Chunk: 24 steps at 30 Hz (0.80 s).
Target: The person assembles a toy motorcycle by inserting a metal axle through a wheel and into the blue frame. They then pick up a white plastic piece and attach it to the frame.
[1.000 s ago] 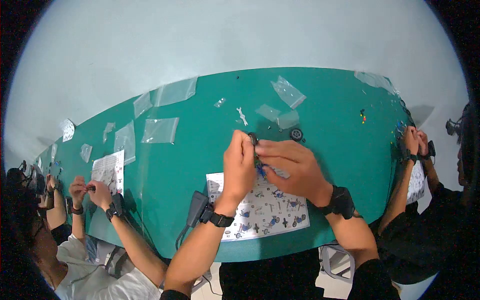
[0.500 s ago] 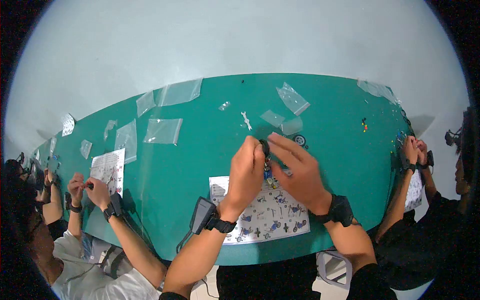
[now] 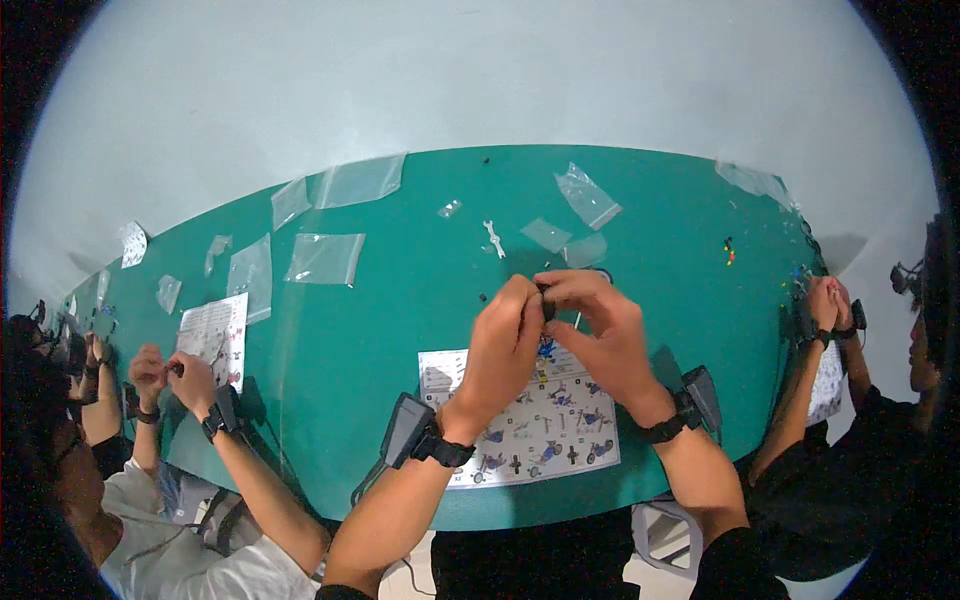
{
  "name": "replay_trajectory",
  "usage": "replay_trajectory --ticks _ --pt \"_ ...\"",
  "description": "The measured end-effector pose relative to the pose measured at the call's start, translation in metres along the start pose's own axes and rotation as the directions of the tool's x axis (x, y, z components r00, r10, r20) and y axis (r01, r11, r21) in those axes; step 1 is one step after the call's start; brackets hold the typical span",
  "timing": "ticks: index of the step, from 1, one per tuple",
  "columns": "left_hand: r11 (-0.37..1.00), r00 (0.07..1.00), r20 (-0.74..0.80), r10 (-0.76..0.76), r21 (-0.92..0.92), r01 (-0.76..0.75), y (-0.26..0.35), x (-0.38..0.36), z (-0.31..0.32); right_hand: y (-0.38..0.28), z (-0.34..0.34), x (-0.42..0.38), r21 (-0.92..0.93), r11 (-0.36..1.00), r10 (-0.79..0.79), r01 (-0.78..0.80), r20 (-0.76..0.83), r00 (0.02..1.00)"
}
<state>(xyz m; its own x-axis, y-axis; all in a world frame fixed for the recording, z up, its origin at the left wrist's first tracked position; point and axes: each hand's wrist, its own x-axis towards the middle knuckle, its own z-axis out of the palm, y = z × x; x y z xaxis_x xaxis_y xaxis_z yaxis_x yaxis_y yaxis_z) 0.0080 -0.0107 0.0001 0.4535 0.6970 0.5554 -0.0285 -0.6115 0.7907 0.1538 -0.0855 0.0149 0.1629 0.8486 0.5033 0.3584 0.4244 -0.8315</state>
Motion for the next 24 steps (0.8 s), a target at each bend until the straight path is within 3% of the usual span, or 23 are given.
replay_trajectory --ticks 2,3,5,8,11,14,15,18,21,24 --pt "0.993 0.995 0.01 -0.102 -0.065 0.102 0.005 -0.001 0.001 0.006 -0.007 0.001 -0.199 0.966 -0.158 0.166 0.056 0.986" --pt "0.983 0.988 0.018 -0.152 -0.097 0.154 0.007 -0.002 0.001 0.005 -0.007 0.001 -0.133 0.983 -0.129 0.13 0.021 0.991" --pt "0.992 0.995 0.014 -0.103 -0.075 0.104 0.004 -0.003 0.003 0.0 -0.003 0.001 0.009 0.998 -0.061 0.062 -0.044 0.997" --pt "0.999 0.999 0.014 -0.037 -0.037 0.037 0.0 -0.004 0.005 -0.004 0.001 0.0 0.083 0.968 0.24 -0.237 -0.023 0.971" --pt "0.997 0.999 0.015 -0.051 -0.055 0.052 -0.002 -0.005 0.007 -0.005 -0.002 0.002 0.02 0.99 0.139 -0.139 -0.001 0.99" --pt "0.997 0.998 -0.02 -0.066 -0.04 0.065 -0.009 -0.007 0.005 0.007 -0.014 0.003 -0.23 0.942 -0.226 0.244 0.1 0.969" --pt "0.998 0.997 -0.035 -0.062 -0.03 0.061 -0.009 -0.006 0.006 0.003 -0.013 0.003 -0.221 0.951 -0.207 0.219 0.077 0.975" --pt "0.919 0.931 0.01 -0.364 -0.159 0.361 -0.005 -0.002 0.003 -0.016 -0.006 0.003 -0.226 0.962 -0.153 0.151 0.01 0.988" --pt "0.928 0.945 0.004 -0.328 -0.184 0.323 0.0 -0.002 0.004 -0.02 -0.001 0.004 -0.265 0.953 -0.149 0.146 0.009 0.989" --pt "0.822 0.891 0.06 -0.451 -0.362 0.44 0.0 -0.002 0.004 -0.007 -0.009 0.003 -0.272 0.927 -0.235 0.26 0.119 0.965"
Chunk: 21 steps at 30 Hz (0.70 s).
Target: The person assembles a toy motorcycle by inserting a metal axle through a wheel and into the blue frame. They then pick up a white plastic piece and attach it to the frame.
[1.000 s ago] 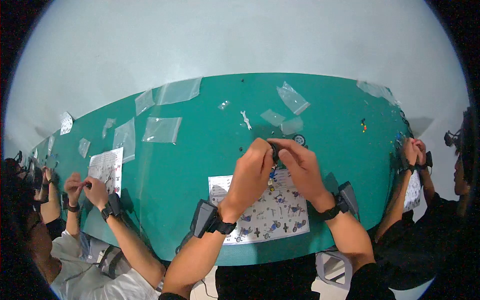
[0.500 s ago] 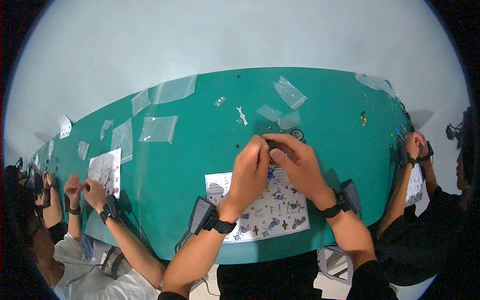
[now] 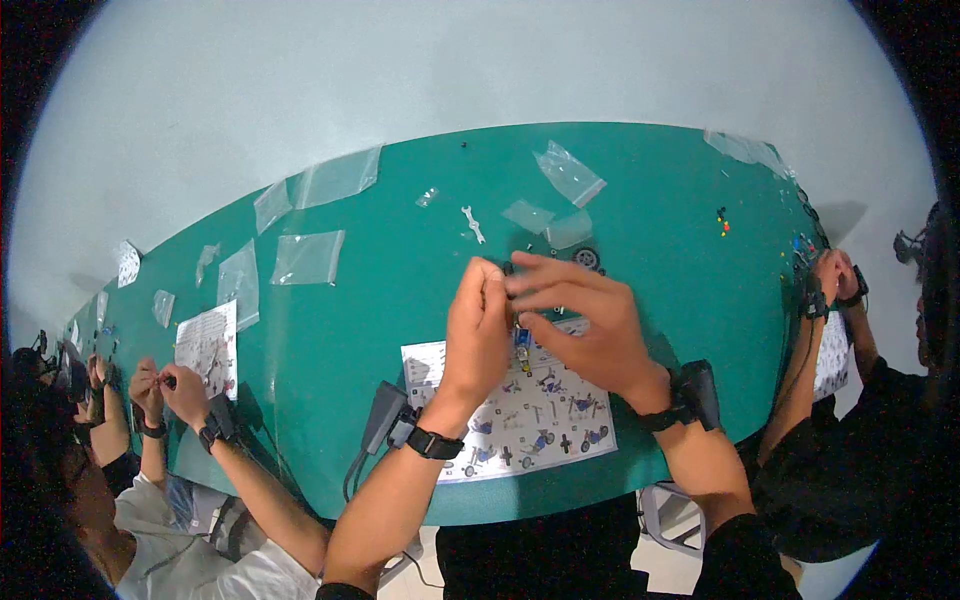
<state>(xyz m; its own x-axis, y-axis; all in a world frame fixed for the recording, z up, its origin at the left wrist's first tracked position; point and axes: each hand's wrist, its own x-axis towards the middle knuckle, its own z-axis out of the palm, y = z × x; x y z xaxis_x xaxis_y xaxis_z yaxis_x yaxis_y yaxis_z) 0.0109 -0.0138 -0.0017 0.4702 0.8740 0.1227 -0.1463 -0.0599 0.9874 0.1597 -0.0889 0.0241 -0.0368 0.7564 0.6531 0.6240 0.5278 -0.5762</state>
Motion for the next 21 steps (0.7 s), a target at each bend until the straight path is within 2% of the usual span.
replay_trajectory --ticks 2,5,8,11,14,17,20,21 --pt "0.996 0.997 -0.012 0.075 0.041 -0.074 -0.004 0.003 -0.002 0.01 0.0 -0.007 -0.018 0.995 -0.1 0.101 0.056 0.993" --pt "0.994 0.995 0.006 0.097 0.05 -0.098 -0.001 0.001 0.0 -0.021 0.005 0.005 -0.047 0.994 0.088 -0.096 -0.148 0.985" --pt "0.99 0.992 0.031 0.122 0.072 -0.124 -0.004 0.001 0.0 -0.019 0.008 0.005 0.001 0.993 0.12 -0.12 -0.116 0.986" --pt "0.988 0.991 0.007 0.131 0.083 -0.131 -0.004 0.001 -0.001 -0.002 0.002 0.001 -0.052 0.995 -0.082 0.079 -0.048 0.995" --pt "0.997 0.997 -0.025 0.073 0.034 -0.072 -0.003 0.004 -0.004 0.005 0.001 -0.01 -0.039 0.997 -0.068 0.066 -0.058 0.996" --pt "1.0 1.0 -0.019 0.018 -0.025 -0.019 -0.002 0.003 -0.003 -0.008 0.006 0.001 0.005 0.97 0.239 -0.243 -0.216 0.947" --pt "0.998 1.0 -0.015 0.007 -0.055 -0.008 -0.001 0.003 -0.004 0.001 0.01 -0.004 0.228 0.9 0.391 -0.373 -0.038 0.92" --pt "0.998 1.0 -0.014 0.007 -0.064 -0.008 0.0 0.004 -0.004 0.006 0.012 -0.005 0.243 0.895 0.395 -0.373 -0.046 0.918"
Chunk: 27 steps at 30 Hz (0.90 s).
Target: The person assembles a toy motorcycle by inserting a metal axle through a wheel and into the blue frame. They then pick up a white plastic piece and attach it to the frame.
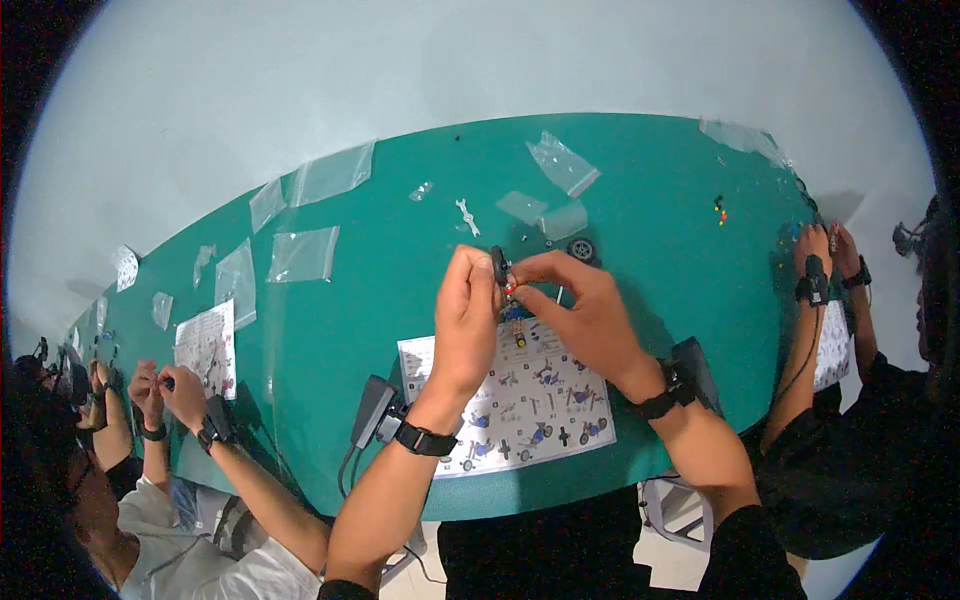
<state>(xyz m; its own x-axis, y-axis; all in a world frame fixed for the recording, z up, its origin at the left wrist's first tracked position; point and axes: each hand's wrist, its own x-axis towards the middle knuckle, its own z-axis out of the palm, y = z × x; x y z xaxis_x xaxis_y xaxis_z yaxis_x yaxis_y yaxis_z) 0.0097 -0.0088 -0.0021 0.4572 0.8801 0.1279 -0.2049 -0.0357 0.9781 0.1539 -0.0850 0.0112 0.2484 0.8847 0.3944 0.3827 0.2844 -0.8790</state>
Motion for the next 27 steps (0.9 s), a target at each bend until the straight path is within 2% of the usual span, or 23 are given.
replay_trajectory --ticks 3,6,8,11,12,15,20,23,27 --pt "0.993 0.998 0.057 -0.003 -0.121 0.01 0.001 -0.003 0.004 0.009 0.004 -0.002 0.041 0.999 0.028 -0.026 -0.043 0.999" --pt "0.995 0.995 0.091 -0.049 -0.086 0.056 0.002 -0.002 0.004 -0.001 0.003 -0.002 0.087 0.993 0.087 -0.079 -0.101 0.991" --pt "1.0 0.995 0.096 0.005 -0.009 -0.004 -0.001 0.0 0.002 -0.006 0.004 -0.003 0.158 0.979 0.144 -0.126 -0.108 0.984" --pt "0.999 0.996 0.075 0.039 0.015 -0.04 0.0 -0.001 0.001 -0.004 0.008 -0.004 0.162 0.983 0.102 -0.081 -0.12 0.988" --pt "0.999 0.997 0.065 0.045 0.006 -0.046 0.001 0.0 0.002 -0.003 0.008 -0.005 0.125 0.989 0.089 -0.074 -0.122 0.989" --pt "0.978 0.996 0.042 0.085 0.187 -0.091 0.002 0.001 -0.003 -0.001 0.006 -0.006 0.03 0.999 0.048 -0.044 -0.135 0.99" --pt "0.96 0.988 0.062 0.141 0.234 -0.152 -0.007 0.002 -0.002 -0.017 0.008 -0.008 -0.102 0.993 0.044 -0.063 -0.178 0.983" --pt "0.934 0.979 0.057 0.196 0.292 -0.204 -0.004 0.001 -0.002 -0.011 0.009 -0.008 -0.162 0.985 -0.092 0.058 -0.209 0.974" --pt "0.93 0.981 0.07 0.182 0.312 -0.195 0.004 -0.003 0.0 -0.006 0.007 -0.008 -0.159 0.985 -0.107 0.073 -0.212 0.971"
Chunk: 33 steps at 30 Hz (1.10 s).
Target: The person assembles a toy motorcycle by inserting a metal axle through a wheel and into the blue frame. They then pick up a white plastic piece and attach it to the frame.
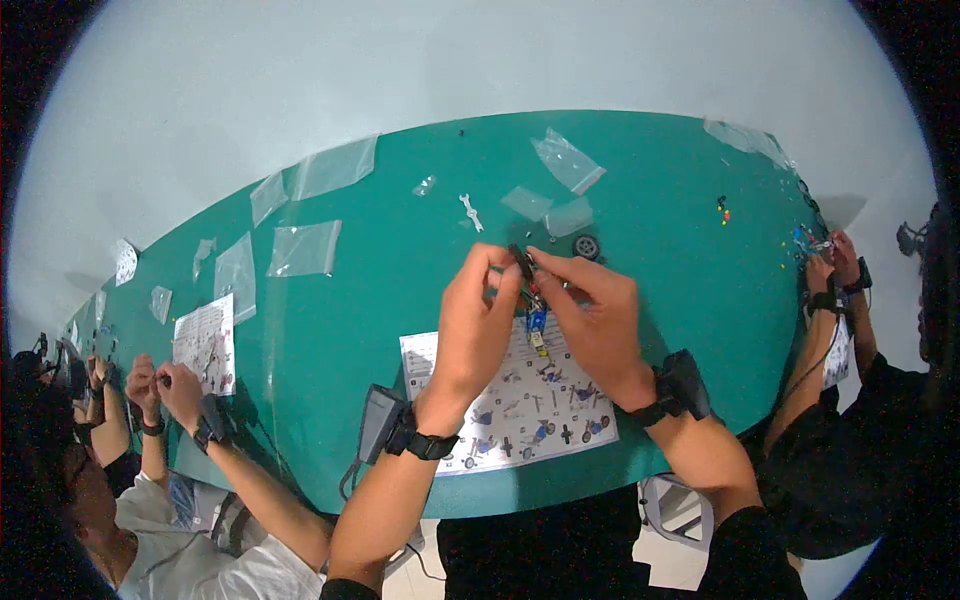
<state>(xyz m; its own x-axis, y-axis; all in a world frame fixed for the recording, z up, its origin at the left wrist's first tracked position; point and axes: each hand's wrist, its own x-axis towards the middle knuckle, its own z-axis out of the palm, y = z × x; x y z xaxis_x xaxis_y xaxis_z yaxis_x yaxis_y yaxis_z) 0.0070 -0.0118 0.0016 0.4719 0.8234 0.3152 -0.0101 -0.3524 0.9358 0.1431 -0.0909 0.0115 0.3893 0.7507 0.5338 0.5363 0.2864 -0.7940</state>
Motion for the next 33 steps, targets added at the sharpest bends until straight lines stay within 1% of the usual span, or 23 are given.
replay_trajectory --ticks 3,9,12,15,18,24,26,30,33 --pt "0.987 0.987 0.066 -0.144 -0.06 0.148 0.002 -0.001 -0.003 0.001 0.0 -0.001 -0.013 1.0 -0.023 0.023 -0.012 1.0" --pt "0.927 0.981 0.136 -0.135 -0.333 0.174 0.003 0.003 -0.007 -0.002 -0.001 -0.001 -0.07 0.995 -0.079 0.077 -0.03 0.996" --pt "0.905 0.97 0.194 -0.145 -0.371 0.21 -0.004 0.005 -0.01 -0.003 -0.001 -0.002 -0.089 0.993 -0.076 0.073 -0.021 0.997" --pt "0.88 0.971 0.186 -0.152 -0.421 0.219 0.0 0.003 -0.008 -0.005 -0.002 -0.001 -0.09 0.994 -0.063 0.061 -0.02 0.998" --pt "0.862 0.968 0.188 -0.167 -0.448 0.236 0.0 0.002 -0.006 -0.006 -0.001 -0.003 -0.07 0.997 -0.037 0.035 -0.029 0.999" --pt "0.926 0.972 0.177 -0.155 -0.318 0.206 0.004 0.002 -0.009 0.0 -0.001 -0.004 -0.079 0.994 -0.08 0.077 -0.031 0.996" --pt "0.909 0.967 0.17 -0.19 -0.342 0.239 0.003 0.001 -0.009 0.0 0.0 -0.005 -0.059 0.995 -0.085 0.083 -0.042 0.995" --pt "0.855 0.957 0.147 -0.249 -0.43 0.288 0.009 0.003 -0.004 0.003 0.001 -0.005 -0.083 0.993 -0.092 0.088 -0.044 0.995" --pt "0.869 0.937 0.19 -0.293 -0.357 0.344 0.011 0.0 -0.01 0.0 0.001 -0.006 -0.077 0.993 -0.097 0.091 -0.073 0.993"
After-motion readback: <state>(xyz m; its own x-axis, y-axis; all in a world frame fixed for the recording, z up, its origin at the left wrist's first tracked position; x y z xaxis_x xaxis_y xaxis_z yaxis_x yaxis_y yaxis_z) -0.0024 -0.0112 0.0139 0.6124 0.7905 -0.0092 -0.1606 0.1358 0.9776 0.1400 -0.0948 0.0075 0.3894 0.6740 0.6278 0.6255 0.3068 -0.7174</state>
